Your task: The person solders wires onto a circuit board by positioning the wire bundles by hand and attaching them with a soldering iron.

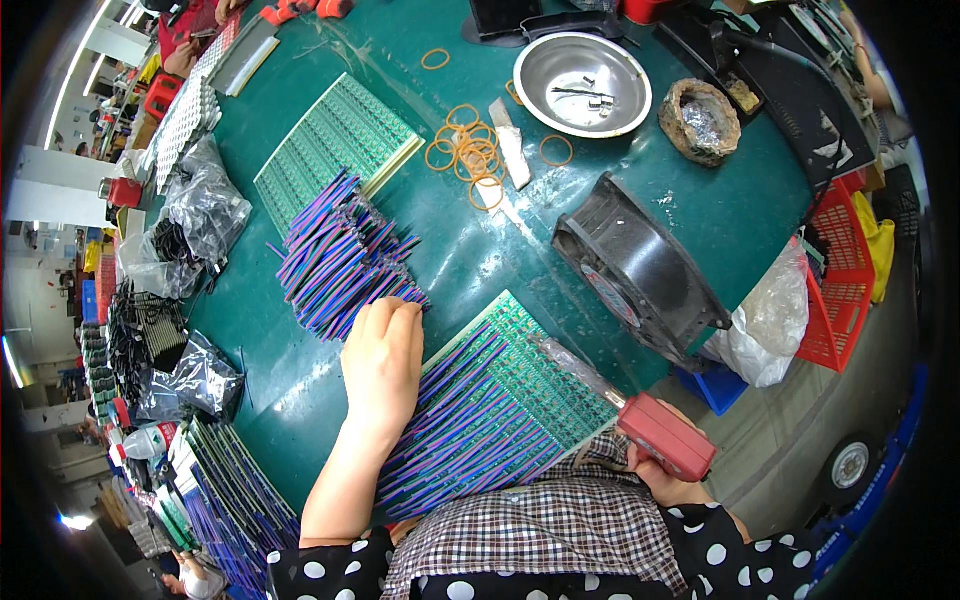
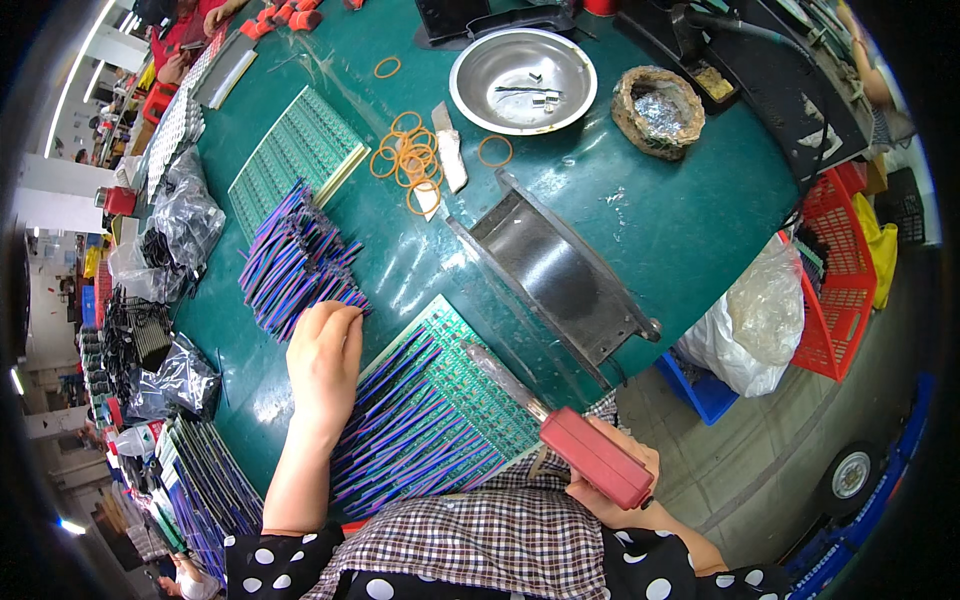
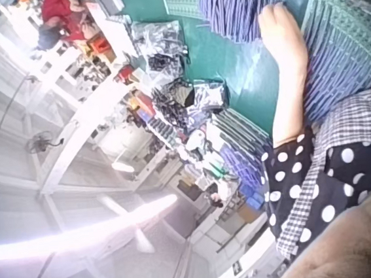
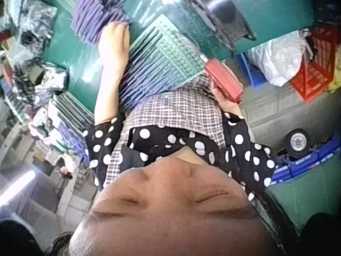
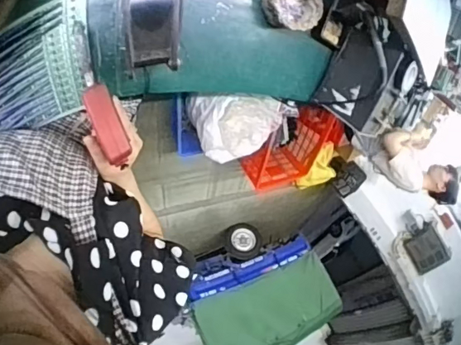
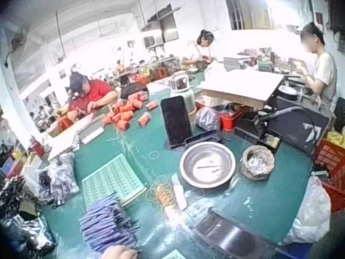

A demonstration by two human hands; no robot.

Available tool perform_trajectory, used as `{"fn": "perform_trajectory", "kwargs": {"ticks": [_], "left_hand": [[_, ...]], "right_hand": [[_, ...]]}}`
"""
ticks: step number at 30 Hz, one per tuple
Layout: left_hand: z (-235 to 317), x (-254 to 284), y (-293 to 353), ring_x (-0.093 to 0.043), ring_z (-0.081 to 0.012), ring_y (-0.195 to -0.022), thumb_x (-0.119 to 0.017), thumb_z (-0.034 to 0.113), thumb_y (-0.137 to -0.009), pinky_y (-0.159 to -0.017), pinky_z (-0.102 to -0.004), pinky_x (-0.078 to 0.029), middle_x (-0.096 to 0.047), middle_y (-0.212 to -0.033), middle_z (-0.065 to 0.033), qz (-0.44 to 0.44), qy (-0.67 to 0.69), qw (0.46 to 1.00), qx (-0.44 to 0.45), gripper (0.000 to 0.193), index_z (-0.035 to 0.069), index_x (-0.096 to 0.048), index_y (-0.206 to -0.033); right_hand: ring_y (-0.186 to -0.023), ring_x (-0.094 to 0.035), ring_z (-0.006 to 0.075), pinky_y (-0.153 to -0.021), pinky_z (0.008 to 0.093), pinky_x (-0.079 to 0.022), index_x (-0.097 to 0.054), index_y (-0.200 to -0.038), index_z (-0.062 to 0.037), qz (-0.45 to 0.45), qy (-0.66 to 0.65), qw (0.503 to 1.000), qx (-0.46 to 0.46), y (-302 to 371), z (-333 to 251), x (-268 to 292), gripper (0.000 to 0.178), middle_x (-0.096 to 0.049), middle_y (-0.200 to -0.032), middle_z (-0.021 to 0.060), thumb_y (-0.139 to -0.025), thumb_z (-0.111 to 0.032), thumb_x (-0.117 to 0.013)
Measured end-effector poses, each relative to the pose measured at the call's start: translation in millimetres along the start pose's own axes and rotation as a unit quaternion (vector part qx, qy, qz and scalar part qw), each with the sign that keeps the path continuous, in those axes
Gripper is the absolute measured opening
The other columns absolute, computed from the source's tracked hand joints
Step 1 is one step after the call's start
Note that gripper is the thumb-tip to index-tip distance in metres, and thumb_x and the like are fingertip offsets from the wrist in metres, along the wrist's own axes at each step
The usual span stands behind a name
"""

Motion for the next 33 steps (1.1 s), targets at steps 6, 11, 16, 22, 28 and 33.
{"fn": "perform_trajectory", "kwargs": {"ticks": [6, 11, 16, 22, 28, 33], "left_hand": [[-25.3, -13.2, 9.5, -0.052, -0.0115, -0.066, -0.060, 0.002, -0.088, -0.063, -0.0267, -0.045, -0.061, -0.083, -0.0082, -0.083, 0.342, 0.893, 0.279, 0.009, -0.002, -0.061, -0.096], [-14.2, -9.6, 6.0, -0.055, -0.0142, -0.066, -0.065, 0.001, -0.083, -0.062, -0.0263, -0.046, -0.061, -0.083, -0.0081, -0.099, 0.192, 0.961, 0.171, 0.010, -0.001, -0.064, -0.093], [11.6, -2.8, 2.9, -0.060, -0.0260, -0.070, -0.067, -0.001, -0.077, -0.064, -0.0340, -0.049, -0.061, -0.085, -0.0108, -0.054, -0.045, 0.996, -0.047, 0.018, -0.001, -0.063, -0.094], [60.2, 9.0, 7.1, -0.062, -0.0275, -0.076, -0.068, 0.000, -0.074, -0.065, -0.0359, -0.051, -0.061, -0.089, -0.0117, -0.041, 0.060, 0.989, -0.126, 0.021, 0.001, -0.063, -0.094], [81.8, -14.9, 24.8, -0.061, -0.0191, -0.077, -0.063, 0.005, -0.071, -0.064, -0.0265, -0.052, -0.061, -0.087, -0.0107, -0.038, -0.056, 0.959, -0.276, 0.025, -0.006, -0.064, -0.093], [82.8, -20.0, 28.8, -0.061, -0.0184, -0.077, -0.062, 0.004, -0.069, -0.063, -0.0245, -0.052, -0.061, -0.087, -0.0108, -0.046, -0.066, 0.953, -0.292, 0.028, -0.008, -0.064, -0.094]], "right_hand": [[-0.064, -0.066, 0.0163, -0.060, 0.0263, -0.050, -0.053, -0.122, 0.0096, 0.022, -0.087, 0.996, 0.021, 3.3, 1.2, -1.2, 0.067, -0.068, -0.089, 0.0105, -0.070, -0.020, -0.082], [-0.064, -0.066, 0.0152, -0.060, 0.0256, -0.050, -0.052, -0.124, 0.0097, 0.023, -0.138, 0.990, 0.004, 2.3, 1.1, -1.0, 0.069, -0.068, -0.086, 0.0091, -0.070, -0.022, -0.082], [-0.064, -0.066, 0.0156, -0.060, 0.0266, -0.051, -0.054, -0.122, 0.0083, -0.003, -0.052, 0.998, 0.024, 0.2, -2.8, -0.4, 0.065, -0.069, -0.088, 0.0103, -0.072, -0.023, -0.081], [-0.063, -0.065, 0.0134, -0.061, 0.0263, -0.051, -0.050, -0.126, 0.0090, -0.008, 0.045, 0.996, 0.073, 1.1, -1.4, 3.3, 0.071, -0.068, -0.079, 0.0051, -0.071, -0.024, -0.082], [-0.065, -0.066, 0.0137, -0.061, 0.0252, -0.052, -0.049, -0.127, 0.0098, -0.033, -0.039, 0.998, 0.025, -0.7, -3.7, 2.0, 0.075, -0.069, -0.083, 0.0070, -0.070, -0.024, -0.084], [-0.072, -0.069, 0.0175, -0.065, 0.0259, -0.054, -0.051, -0.125, 0.0087, -0.032, -0.008, 0.996, 0.083, -4.0, -6.3, 3.9, 0.074, -0.069, -0.094, 0.0122, -0.070, -0.027, -0.084]]}}
Point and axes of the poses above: each hand's wrist, its own y-axis away from the middle knuckle, its own x-axis out of the back of the hand, z = x × y, the point moved 7 cm from there along -y, towards the middle knuckle
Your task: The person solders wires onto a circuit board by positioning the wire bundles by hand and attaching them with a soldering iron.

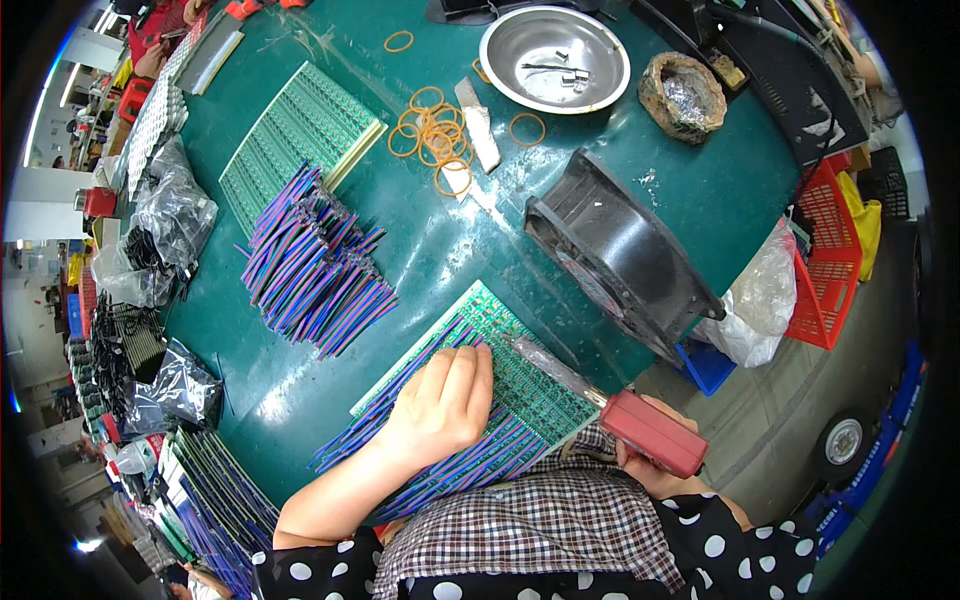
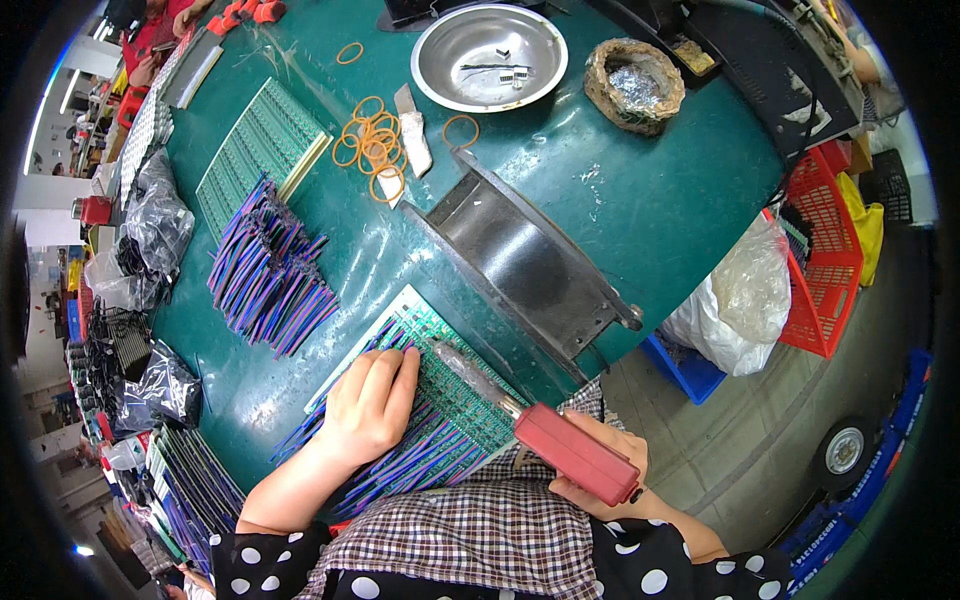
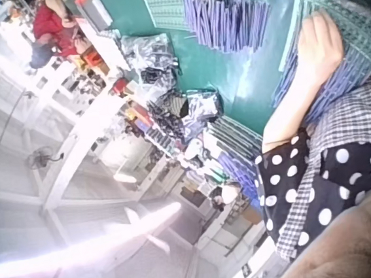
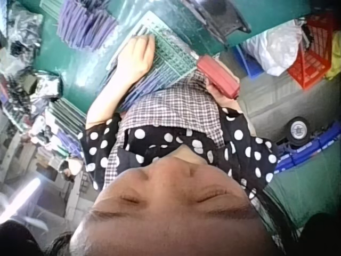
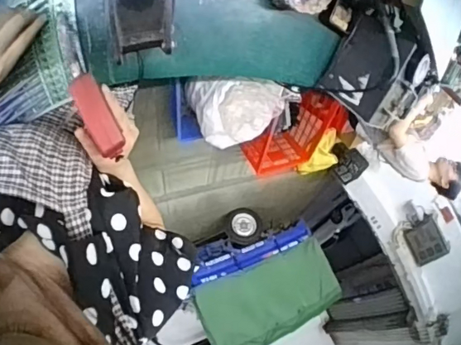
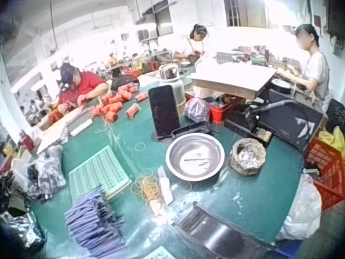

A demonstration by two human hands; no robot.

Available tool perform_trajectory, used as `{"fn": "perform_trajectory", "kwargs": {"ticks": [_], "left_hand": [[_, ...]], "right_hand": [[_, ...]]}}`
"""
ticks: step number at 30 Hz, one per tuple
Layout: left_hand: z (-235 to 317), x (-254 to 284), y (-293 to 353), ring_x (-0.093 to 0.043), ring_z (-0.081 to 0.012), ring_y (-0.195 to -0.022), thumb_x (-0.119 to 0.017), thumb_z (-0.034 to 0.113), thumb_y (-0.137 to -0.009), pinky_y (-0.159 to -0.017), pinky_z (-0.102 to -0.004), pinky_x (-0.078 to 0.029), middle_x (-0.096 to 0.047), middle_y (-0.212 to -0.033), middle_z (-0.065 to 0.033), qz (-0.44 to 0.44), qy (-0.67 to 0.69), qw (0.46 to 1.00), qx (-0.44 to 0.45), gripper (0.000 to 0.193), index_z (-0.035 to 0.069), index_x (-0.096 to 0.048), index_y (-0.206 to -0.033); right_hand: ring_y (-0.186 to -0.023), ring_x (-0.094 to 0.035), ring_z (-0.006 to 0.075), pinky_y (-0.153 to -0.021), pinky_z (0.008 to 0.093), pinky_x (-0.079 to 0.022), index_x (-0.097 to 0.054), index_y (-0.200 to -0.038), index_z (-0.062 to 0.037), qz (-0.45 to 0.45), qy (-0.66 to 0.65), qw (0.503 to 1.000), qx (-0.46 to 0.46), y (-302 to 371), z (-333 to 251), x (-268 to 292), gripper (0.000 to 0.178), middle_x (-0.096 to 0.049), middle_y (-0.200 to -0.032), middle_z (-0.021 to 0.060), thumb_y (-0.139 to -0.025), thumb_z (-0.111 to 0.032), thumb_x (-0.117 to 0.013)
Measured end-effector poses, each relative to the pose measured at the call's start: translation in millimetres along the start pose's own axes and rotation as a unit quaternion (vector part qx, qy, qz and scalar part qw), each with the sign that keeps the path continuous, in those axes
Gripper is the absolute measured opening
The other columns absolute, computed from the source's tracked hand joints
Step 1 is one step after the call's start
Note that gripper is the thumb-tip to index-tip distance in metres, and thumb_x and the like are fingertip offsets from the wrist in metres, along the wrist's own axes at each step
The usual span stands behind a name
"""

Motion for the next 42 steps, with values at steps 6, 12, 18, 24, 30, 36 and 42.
{"fn": "perform_trajectory", "kwargs": {"ticks": [6, 12, 18, 24, 30, 36, 42], "left_hand": [[3.3, -0.4, 0.6, -0.061, -0.0193, -0.076, -0.062, 0.004, -0.069, -0.063, -0.0247, -0.052, -0.060, -0.084, -0.0112, 0.003, -0.007, 1.000, -0.014, 0.029, -0.009, -0.065, -0.094], [3.2, -0.9, 1.7, -0.061, -0.0193, -0.076, -0.063, 0.005, -0.069, -0.062, -0.0246, -0.051, -0.061, -0.084, -0.0109, 0.015, -0.018, 1.000, 0.003, 0.028, -0.007, -0.065, -0.094], [3.5, -1.3, 2.3, -0.061, -0.0197, -0.075, -0.063, 0.005, -0.071, -0.062, -0.0247, -0.051, -0.061, -0.084, -0.0112, 0.014, -0.025, 1.000, 0.009, 0.026, -0.007, -0.065, -0.094], [6.3, -3.2, 0.1, -0.060, -0.0194, -0.075, -0.063, 0.006, -0.073, -0.061, -0.0241, -0.051, -0.060, -0.085, -0.0112, -0.002, -0.052, 0.999, 0.006, 0.022, -0.006, -0.065, -0.091], [7.6, -3.1, -1.1, -0.060, -0.0185, -0.075, -0.063, 0.006, -0.074, -0.061, -0.0235, -0.050, -0.060, -0.084, -0.0103, -0.010, -0.068, 0.998, 0.009, 0.020, -0.005, -0.065, -0.090], [11.5, -4.8, -1.1, -0.060, -0.0179, -0.075, -0.063, 0.006, -0.075, -0.061, -0.0228, -0.050, -0.060, -0.082, -0.0093, -0.015, -0.105, 0.994, -0.011, 0.019, -0.005, -0.065, -0.090], [11.9, -4.5, -0.5, -0.061, -0.0180, -0.074, -0.063, 0.007, -0.075, -0.060, -0.0224, -0.050, -0.061, -0.083, -0.0093, -0.002, -0.114, 0.993, -0.018, 0.020, -0.005, -0.065, -0.091]], "right_hand": [[-0.084, -0.070, 0.0247, -0.072, 0.0302, -0.055, -0.053, -0.122, 0.0076, -0.026, 0.114, 0.990, 0.081, -0.6, -9.9, -3.5, 0.071, -0.066, -0.109, 0.0174, -0.070, -0.029, -0.084], [-0.088, -0.068, 0.0239, -0.076, 0.0305, -0.054, -0.058, -0.114, 0.0057, 0.002, 0.075, 0.997, 0.025, -3.7, -9.6, -4.5, 0.054, -0.065, -0.104, 0.0163, -0.069, -0.016, -0.079], [-0.093, -0.069, 0.0298, -0.080, 0.0334, -0.055, -0.054, -0.122, 0.0076, -0.016, 0.075, 0.996, 0.045, -3.5, -9.8, -7.2, 0.071, -0.064, -0.113, 0.0206, -0.068, -0.028, -0.085], [-0.092, -0.069, 0.0298, -0.079, 0.0335, -0.055, -0.054, -0.122, 0.0077, -0.017, 0.108, 0.989, 0.104, -5.2, -17.0, -7.9, 0.071, -0.064, -0.112, 0.0213, -0.068, -0.026, -0.085], [-0.083, -0.068, 0.0249, -0.074, 0.0322, -0.054, -0.059, -0.110, 0.0046, -0.028, 0.110, 0.989, 0.100, -4.2, -21.5, -6.7, 0.053, -0.066, -0.099, 0.0153, -0.067, -0.016, -0.081], [-0.076, -0.067, 0.0196, -0.073, 0.0307, -0.053, -0.063, -0.104, 0.0008, 0.021, 0.047, 0.998, 0.029, -4.7, -18.4, -2.5, 0.037, -0.067, -0.088, 0.0103, -0.069, -0.005, -0.074], [-0.090, -0.069, 0.0302, -0.077, 0.0336, -0.055, -0.054, -0.121, 0.0072, -0.023, 0.113, 0.988, 0.105, 0.4, -14.9, -6.1, 0.071, -0.066, -0.107, 0.0201, -0.067, -0.027, -0.086]]}}
Point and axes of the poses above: each hand's wrist, its own y-axis away from the middle knuckle, its own x-axis out of the back of the hand, z = x × y, the point moved 7 cm from there along -y, towards the middle knuckle
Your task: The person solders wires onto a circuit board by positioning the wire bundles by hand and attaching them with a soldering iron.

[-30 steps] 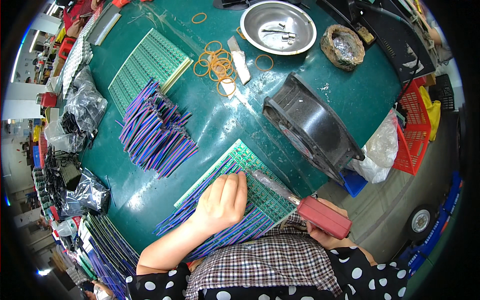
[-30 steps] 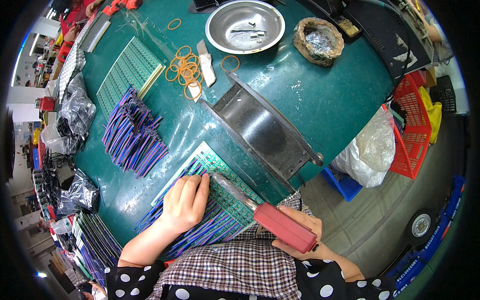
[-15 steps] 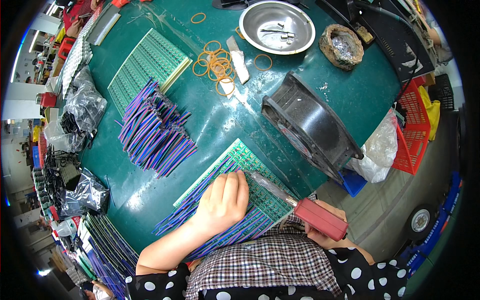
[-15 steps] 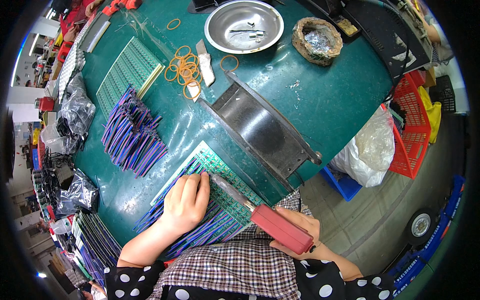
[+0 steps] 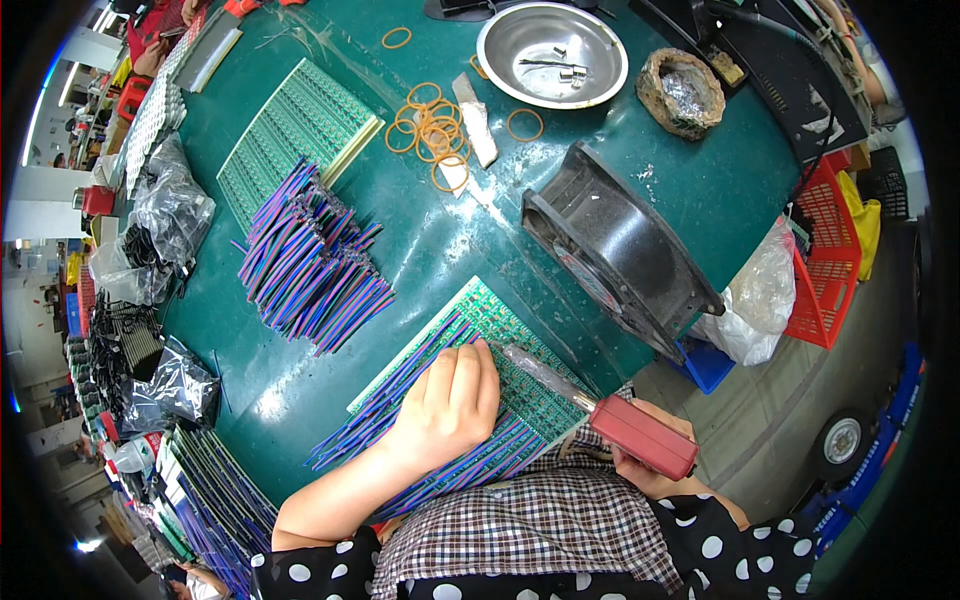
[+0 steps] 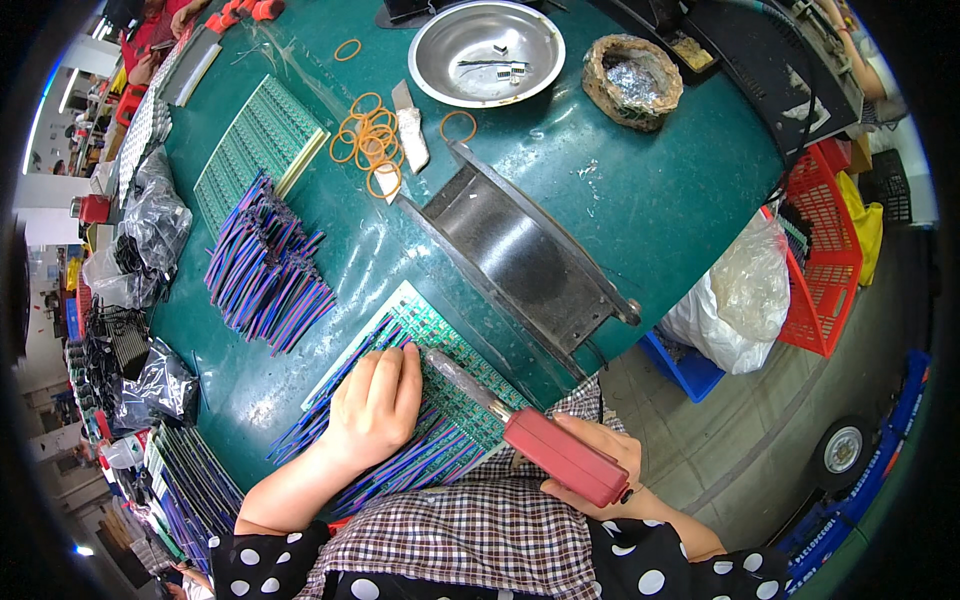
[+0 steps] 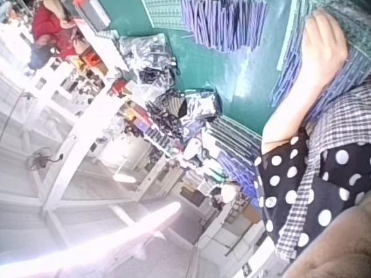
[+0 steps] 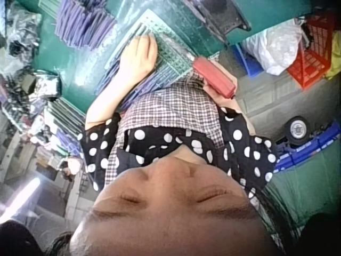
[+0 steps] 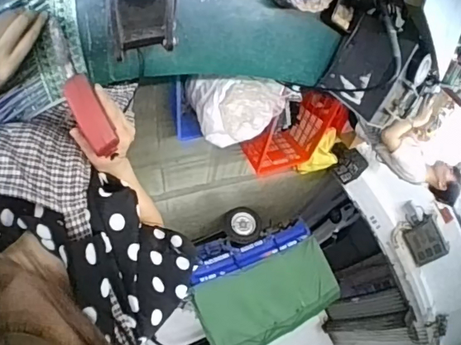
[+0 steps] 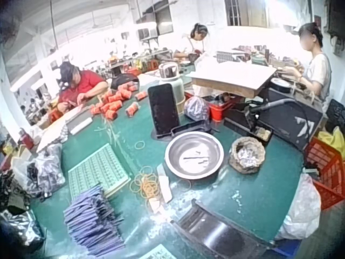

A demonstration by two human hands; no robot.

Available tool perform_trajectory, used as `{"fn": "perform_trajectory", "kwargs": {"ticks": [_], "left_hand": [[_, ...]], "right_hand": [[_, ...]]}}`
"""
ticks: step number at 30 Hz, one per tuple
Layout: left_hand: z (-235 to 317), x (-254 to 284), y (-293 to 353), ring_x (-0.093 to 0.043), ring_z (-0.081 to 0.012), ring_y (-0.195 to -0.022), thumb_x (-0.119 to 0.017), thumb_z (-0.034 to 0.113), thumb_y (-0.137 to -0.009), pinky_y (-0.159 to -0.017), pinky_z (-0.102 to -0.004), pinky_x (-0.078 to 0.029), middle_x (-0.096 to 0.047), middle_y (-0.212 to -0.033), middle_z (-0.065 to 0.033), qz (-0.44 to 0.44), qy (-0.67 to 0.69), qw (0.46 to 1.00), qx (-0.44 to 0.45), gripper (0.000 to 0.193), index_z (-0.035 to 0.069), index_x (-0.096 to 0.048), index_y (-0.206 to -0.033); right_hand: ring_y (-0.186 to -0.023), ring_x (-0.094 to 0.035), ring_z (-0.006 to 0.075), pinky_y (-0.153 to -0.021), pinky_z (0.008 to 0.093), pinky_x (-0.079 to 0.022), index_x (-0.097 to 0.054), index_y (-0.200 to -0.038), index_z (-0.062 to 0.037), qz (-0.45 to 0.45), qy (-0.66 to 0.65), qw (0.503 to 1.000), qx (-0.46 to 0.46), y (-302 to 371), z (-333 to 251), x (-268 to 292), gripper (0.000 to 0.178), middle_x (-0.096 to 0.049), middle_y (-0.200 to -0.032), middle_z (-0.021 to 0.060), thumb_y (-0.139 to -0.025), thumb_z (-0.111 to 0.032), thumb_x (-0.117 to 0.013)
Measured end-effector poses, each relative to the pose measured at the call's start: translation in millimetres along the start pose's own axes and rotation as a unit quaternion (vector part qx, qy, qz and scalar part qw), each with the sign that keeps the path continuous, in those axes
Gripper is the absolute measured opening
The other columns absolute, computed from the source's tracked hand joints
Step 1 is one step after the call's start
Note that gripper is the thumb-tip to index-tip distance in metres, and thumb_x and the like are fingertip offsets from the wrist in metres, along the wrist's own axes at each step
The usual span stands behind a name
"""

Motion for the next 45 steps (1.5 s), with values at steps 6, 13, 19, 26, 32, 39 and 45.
{"fn": "perform_trajectory", "kwargs": {"ticks": [6, 13, 19, 26, 32, 39, 45], "left_hand": [[0.7, 0.8, -0.6, -0.060, -0.0183, -0.075, -0.063, 0.006, -0.074, -0.060, -0.0225, -0.050, -0.061, -0.082, -0.0099, -0.003, 0.002, 1.000, -0.012, 0.020, -0.006, -0.066, -0.091], [2.2, 0.9, -0.6, -0.060, -0.0189, -0.076, -0.062, 0.006, -0.072, -0.062, -0.0225, -0.051, -0.061, -0.083, -0.0104, -0.010, -0.001, 1.000, -0.020, 0.024, -0.007, -0.066, -0.092], [1.4, 1.3, -1.2, -0.061, -0.0191, -0.076, -0.061, 0.006, -0.071, -0.062, -0.0224, -0.051, -0.061, -0.083, -0.0106, -0.011, 0.002, 1.000, -0.026, 0.026, -0.008, -0.066, -0.092], [1.1, 1.6, 0.3, -0.061, -0.0188, -0.077, -0.062, 0.006, -0.072, -0.062, -0.0225, -0.051, -0.061, -0.082, -0.0100, -0.003, 0.005, 1.000, -0.012, 0.023, -0.007, -0.066, -0.091], [1.4, 0.7, 0.3, -0.061, -0.0191, -0.077, -0.061, 0.006, -0.073, -0.063, -0.0230, -0.051, -0.061, -0.083, -0.0103, 0.007, 0.013, 1.000, -0.001, 0.023, -0.007, -0.066, -0.092], [0.0, 1.5, 0.2, -0.061, -0.0193, -0.078, -0.062, 0.006, -0.073, -0.064, -0.0231, -0.051, -0.061, -0.084, -0.0109, -0.002, 0.025, 1.000, 0.008, 0.024, -0.007, -0.065, -0.093], [0.9, 0.9, 0.5, -0.060, -0.0194, -0.079, -0.062, 0.006, -0.074, -0.064, -0.0233, -0.051, -0.060, -0.086, -0.0114, -0.002, 0.016, 1.000, 0.004, 0.024, -0.007, -0.065, -0.093]], "right_hand": [[-0.086, -0.069, 0.0279, -0.075, 0.0332, -0.055, -0.059, -0.114, 0.0037, 0.013, 0.022, 1.000, -0.009, -8.1, -12.2, 4.5, 0.056, -0.067, -0.099, 0.0167, -0.068, -0.019, -0.081], [-0.080, -0.068, 0.0287, -0.070, 0.0332, -0.054, -0.067, -0.096, -0.0024, 0.045, -0.008, 0.997, -0.055, -10.6, -9.3, 5.1, 0.029, -0.067, -0.088, 0.0132, -0.068, -0.007, -0.075], [-0.088, -0.070, 0.0294, -0.076, 0.0335, -0.055, -0.053, -0.122, 0.0075, -0.021, 0.052, 0.998, 0.024, -6.1, -7.5, 1.4, 0.072, -0.066, -0.108, 0.0189, -0.067, -0.025, -0.086], [-0.090, -0.069, 0.0297, -0.077, 0.0332, -0.055, -0.055, -0.121, 0.0073, -0.019, 0.042, 0.999, 0.019, -7.4, -6.5, 1.0, 0.071, -0.064, -0.113, 0.0205, -0.066, -0.025, -0.086], [-0.091, -0.069, 0.0301, -0.078, 0.0332, -0.055, -0.055, -0.120, 0.0076, -0.016, 0.047, 0.999, 0.021, -10.6, -7.3, -1.1, 0.071, -0.064, -0.113, 0.0216, -0.066, -0.026, -0.086], [-0.091, -0.069, 0.0294, -0.078, 0.0328, -0.055, -0.054, -0.122, 0.0079, -0.013, 0.054, 0.998, 0.017, -9.4, -10.0, 2.9, 0.072, -0.064, -0.113, 0.0203, -0.067, -0.026, -0.085], [-0.090, -0.070, 0.0280, -0.076, 0.0318, -0.055, -0.052, -0.124, 0.0083, -0.008, 0.041, 0.999, 0.002, -10.7, -9.6, 5.0, 0.073, -0.065, -0.111, 0.0190, -0.068, -0.027, -0.085]]}}
Point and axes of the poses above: each hand's wrist, its own y-axis away from the middle knuckle, its own x-axis out of the back of the hand, z = x × y, the point moved 7 cm from there along -y, towards the middle knuckle
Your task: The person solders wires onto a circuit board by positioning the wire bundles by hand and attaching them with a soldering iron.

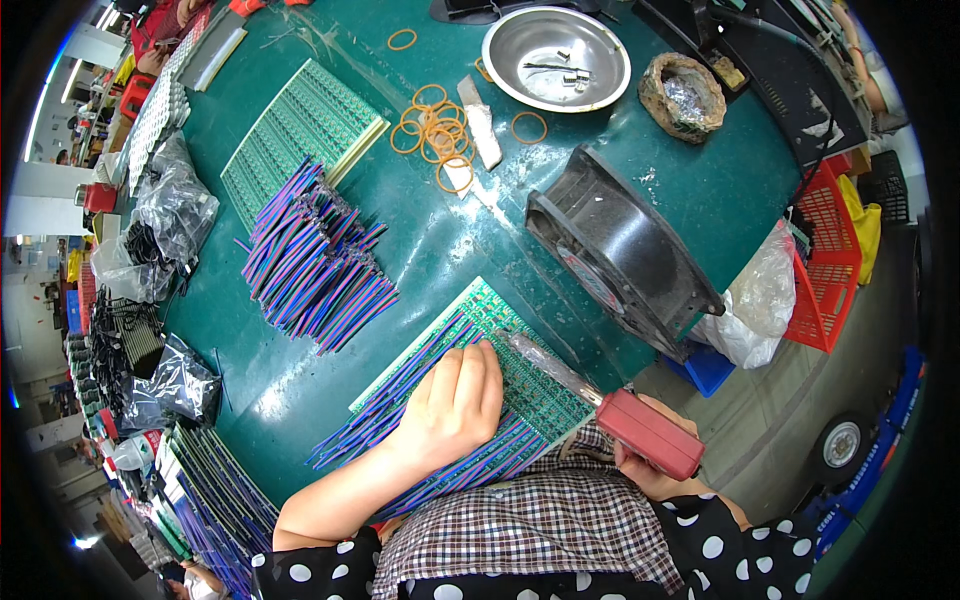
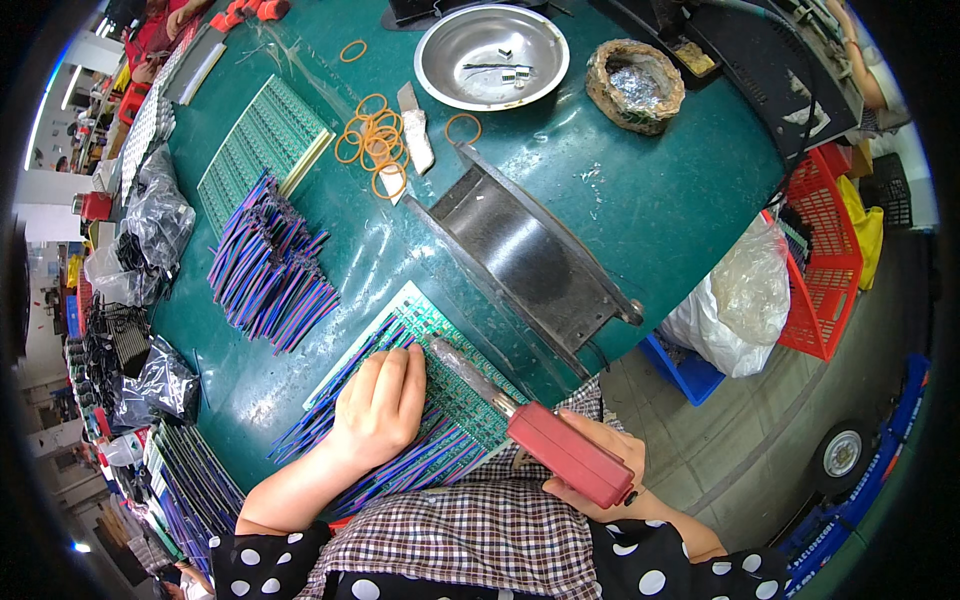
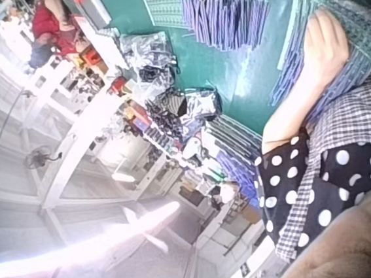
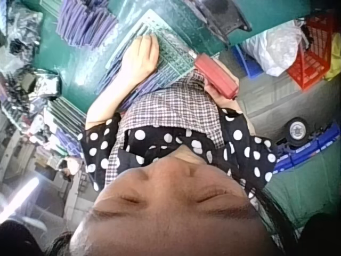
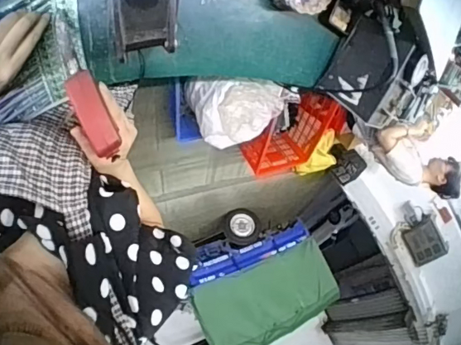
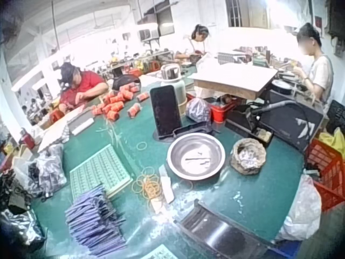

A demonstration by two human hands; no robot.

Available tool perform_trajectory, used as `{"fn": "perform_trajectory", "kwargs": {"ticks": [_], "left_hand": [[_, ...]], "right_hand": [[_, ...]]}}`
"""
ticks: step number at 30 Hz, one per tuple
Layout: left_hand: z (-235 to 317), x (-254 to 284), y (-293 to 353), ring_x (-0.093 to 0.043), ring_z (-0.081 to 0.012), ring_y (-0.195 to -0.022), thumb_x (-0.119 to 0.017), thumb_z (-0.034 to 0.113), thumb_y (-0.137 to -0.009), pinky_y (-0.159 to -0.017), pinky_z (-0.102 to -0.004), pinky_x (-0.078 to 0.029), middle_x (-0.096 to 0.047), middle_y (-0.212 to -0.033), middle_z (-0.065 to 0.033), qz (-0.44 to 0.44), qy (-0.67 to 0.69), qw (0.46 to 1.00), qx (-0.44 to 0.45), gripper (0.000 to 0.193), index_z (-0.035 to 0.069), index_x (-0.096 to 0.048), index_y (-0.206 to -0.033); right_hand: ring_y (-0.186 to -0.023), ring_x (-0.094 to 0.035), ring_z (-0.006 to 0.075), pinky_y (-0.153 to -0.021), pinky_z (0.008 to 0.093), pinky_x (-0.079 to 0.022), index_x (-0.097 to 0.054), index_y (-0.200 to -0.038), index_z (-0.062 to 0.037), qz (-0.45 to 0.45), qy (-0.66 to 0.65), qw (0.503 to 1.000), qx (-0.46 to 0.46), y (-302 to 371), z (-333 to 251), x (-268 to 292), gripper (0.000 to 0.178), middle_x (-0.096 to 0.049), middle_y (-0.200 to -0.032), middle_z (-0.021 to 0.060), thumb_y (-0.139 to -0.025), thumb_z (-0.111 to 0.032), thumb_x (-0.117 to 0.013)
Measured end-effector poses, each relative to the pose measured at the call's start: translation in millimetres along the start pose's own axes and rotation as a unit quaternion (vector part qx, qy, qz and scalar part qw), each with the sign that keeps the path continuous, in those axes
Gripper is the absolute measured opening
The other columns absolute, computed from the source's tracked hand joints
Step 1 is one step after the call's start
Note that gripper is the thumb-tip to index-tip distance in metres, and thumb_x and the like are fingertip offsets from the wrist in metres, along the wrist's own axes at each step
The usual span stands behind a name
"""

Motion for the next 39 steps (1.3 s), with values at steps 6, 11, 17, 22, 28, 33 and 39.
{"fn": "perform_trajectory", "kwargs": {"ticks": [6, 11, 17, 22, 28, 33, 39], "left_hand": [[-0.4, -1.1, 3.2, -0.061, -0.0228, -0.079, -0.061, 0.005, -0.070, -0.066, -0.0279, -0.052, -0.060, -0.091, -0.0143, -0.020, 0.030, 0.999, 0.021, 0.032, -0.009, -0.063, -0.098], [-5.1, 3.6, 1.3, -0.060, -0.0250, -0.083, -0.063, 0.007, -0.074, -0.071, -0.0323, -0.052, -0.060, -0.093, -0.0135, -0.043, 0.083, 0.993, 0.078, 0.030, -0.006, -0.063, -0.102], [-86.3, 13.8, 17.4, -0.060, -0.0308, -0.080, -0.067, 0.000, -0.078, -0.073, -0.0385, -0.048, -0.062, -0.087, -0.0132, 0.016, 0.131, 0.937, 0.322, 0.015, 0.001, -0.063, -0.093], [-112.4, -2.8, 41.2, -0.059, -0.0296, -0.083, -0.066, 0.004, -0.078, -0.072, -0.0394, -0.048, -0.060, -0.087, -0.0113, 0.013, 0.131, 0.917, 0.376, 0.012, 0.002, -0.063, -0.090], [-122.7, -7.7, 45.7, -0.061, -0.0270, -0.079, -0.068, 0.002, -0.078, -0.071, -0.0361, -0.049, -0.062, -0.084, -0.0110, 0.025, 0.227, 0.879, 0.419, 0.008, 0.002, -0.064, -0.085], [-128.7, -13.1, 54.7, -0.062, -0.0136, -0.068, -0.065, 0.001, -0.084, -0.062, -0.0270, -0.047, -0.064, -0.085, -0.0078, 0.048, 0.422, 0.760, 0.492, 0.005, -0.001, -0.064, -0.089], [-111.2, -25.4, 52.6, -0.058, -0.0093, -0.064, -0.065, 0.002, -0.085, -0.060, -0.0231, -0.046, -0.062, -0.083, -0.0052, 0.001, 0.559, 0.647, 0.518, 0.012, -0.004, -0.068, -0.096]], "right_hand": [[-0.086, -0.070, 0.0262, -0.074, 0.0307, -0.055, -0.051, -0.124, 0.0089, 0.026, -0.158, 0.976, -0.147, 14.3, 14.5, -4.5, 0.071, -0.067, -0.105, 0.0170, -0.068, -0.021, -0.084], [-0.075, -0.069, 0.0229, -0.070, 0.0316, -0.054, -0.054, -0.122, 0.0071, 0.036, -0.098, 0.982, -0.161, 29.3, 27.0, -8.8, 0.060, -0.068, -0.094, 0.0143, -0.069, -0.009, -0.077], [-0.082, -0.069, 0.0288, -0.075, 0.0337, -0.054, -0.058, -0.115, 0.0065, 0.104, -0.207, 0.950, -0.210, 34.2, 27.0, -6.4, 0.051, -0.068, -0.098, 0.0169, -0.070, -0.008, -0.077], [-0.081, -0.069, 0.0275, -0.073, 0.0327, -0.054, -0.058, -0.116, 0.0069, 0.070, -0.122, 0.972, -0.188, 33.8, 26.9, -9.1, 0.052, -0.068, -0.098, 0.0172, -0.071, -0.011, -0.078], [-0.081, -0.069, 0.0275, -0.072, 0.0326, -0.054, -0.057, -0.117, 0.0079, 0.080, -0.164, 0.965, -0.186, 31.6, 25.3, -7.7, 0.053, -0.067, -0.099, 0.0179, -0.073, -0.014, -0.078], [-0.080, -0.069, 0.0264, -0.070, 0.0318, -0.053, -0.058, -0.116, 0.0080, 0.092, -0.239, 0.945, -0.201, 36.0, 27.6, -9.8, 0.053, -0.067, -0.101, 0.0188, -0.073, -0.015, -0.078], [-0.077, -0.068, 0.0228, -0.066, 0.0307, -0.053, -0.055, -0.120, 0.0084, 0.018, -0.019, 0.987, -0.162, 45.8, 32.9, -11.5, 0.061, -0.067, -0.099, 0.0174, -0.071, -0.017, -0.080]]}}
Point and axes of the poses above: each hand's wrist, its own y-axis away from the middle knuckle, its own x-axis out of the back of the hand, z = x × y, the point moved 7 cm from there along -y, towards the middle knuckle
